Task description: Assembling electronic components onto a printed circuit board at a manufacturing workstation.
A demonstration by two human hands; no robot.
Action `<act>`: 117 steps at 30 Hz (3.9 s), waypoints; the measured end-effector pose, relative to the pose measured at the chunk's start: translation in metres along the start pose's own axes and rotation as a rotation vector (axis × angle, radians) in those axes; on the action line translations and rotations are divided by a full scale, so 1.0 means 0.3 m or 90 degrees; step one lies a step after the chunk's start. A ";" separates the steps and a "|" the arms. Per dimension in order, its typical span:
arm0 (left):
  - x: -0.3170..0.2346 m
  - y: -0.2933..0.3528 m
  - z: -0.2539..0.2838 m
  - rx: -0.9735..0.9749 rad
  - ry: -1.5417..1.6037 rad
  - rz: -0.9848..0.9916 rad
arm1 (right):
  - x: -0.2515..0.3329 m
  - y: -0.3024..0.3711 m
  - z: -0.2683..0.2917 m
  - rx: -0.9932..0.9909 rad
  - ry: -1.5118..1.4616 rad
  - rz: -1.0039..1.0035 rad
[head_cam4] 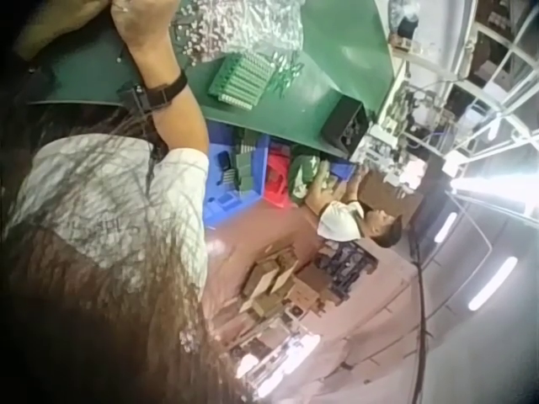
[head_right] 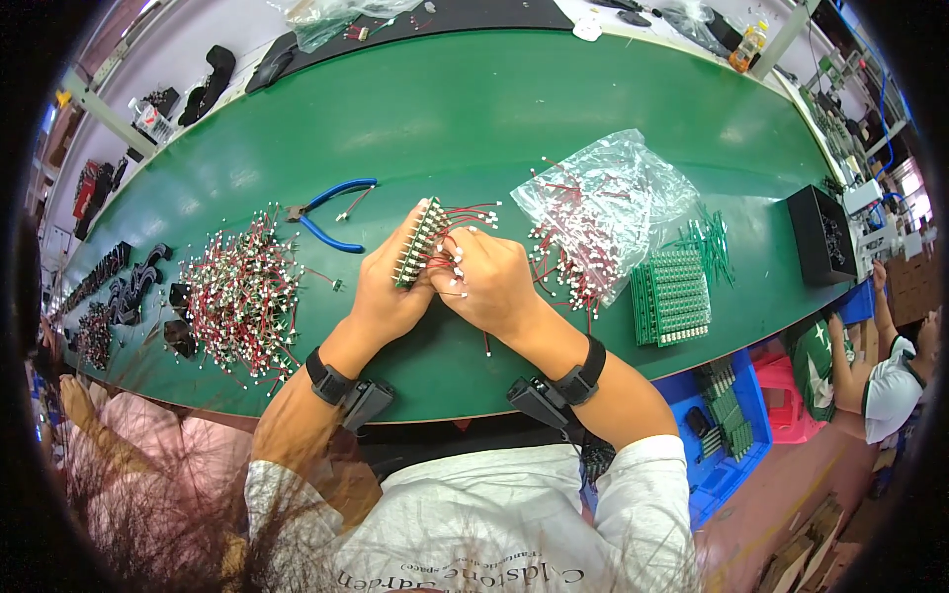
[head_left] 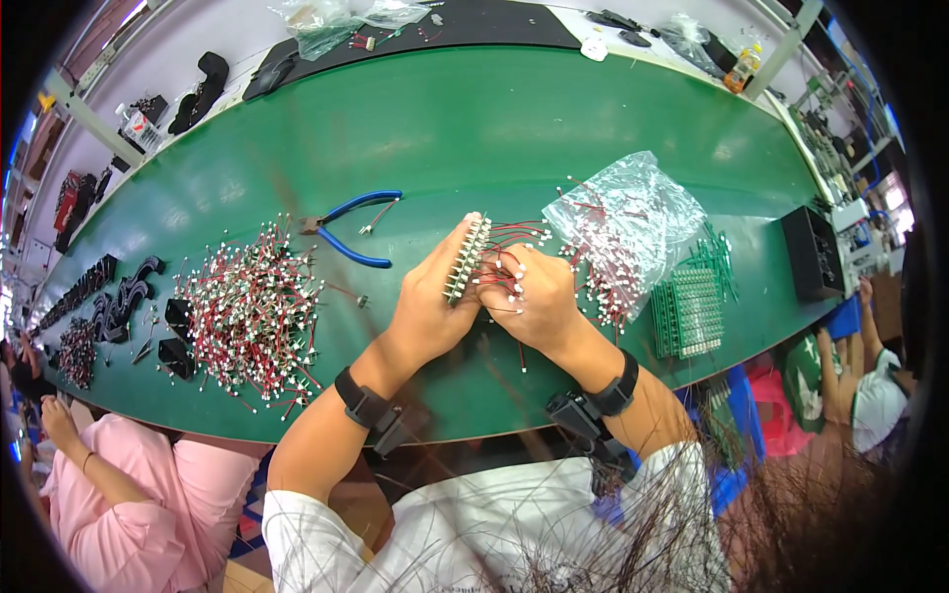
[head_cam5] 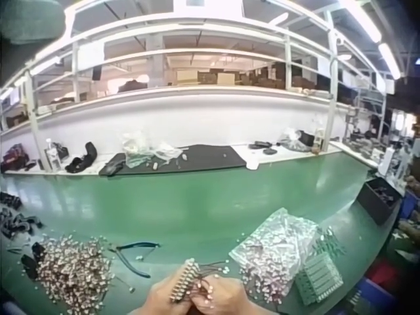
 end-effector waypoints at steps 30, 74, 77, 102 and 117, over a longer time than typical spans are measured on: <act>-0.001 -0.009 0.003 0.023 0.000 0.014 | 0.009 -0.007 -0.001 0.032 0.001 -0.036; -0.004 0.002 -0.003 0.037 0.128 0.089 | 0.000 -0.012 -0.007 0.027 -0.023 -0.079; 0.007 0.007 -0.012 0.025 0.178 0.168 | -0.010 -0.016 -0.016 0.007 -0.042 -0.133; 0.089 -0.011 0.015 -0.114 0.380 0.270 | 0.015 -0.030 -0.008 0.150 -0.151 -0.188; 0.036 -0.002 -0.006 -0.066 0.364 0.232 | 0.006 -0.017 -0.022 0.059 -0.137 -0.121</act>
Point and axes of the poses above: each hand's wrist, its own y-axis away from the middle knuckle, its own z-axis out of the back of the hand, x = y × z, the point moved 2 cm from there along -y, towards the middle knuckle, and after that the axes turned 6 degrees about -y, right-handed, at the moved point
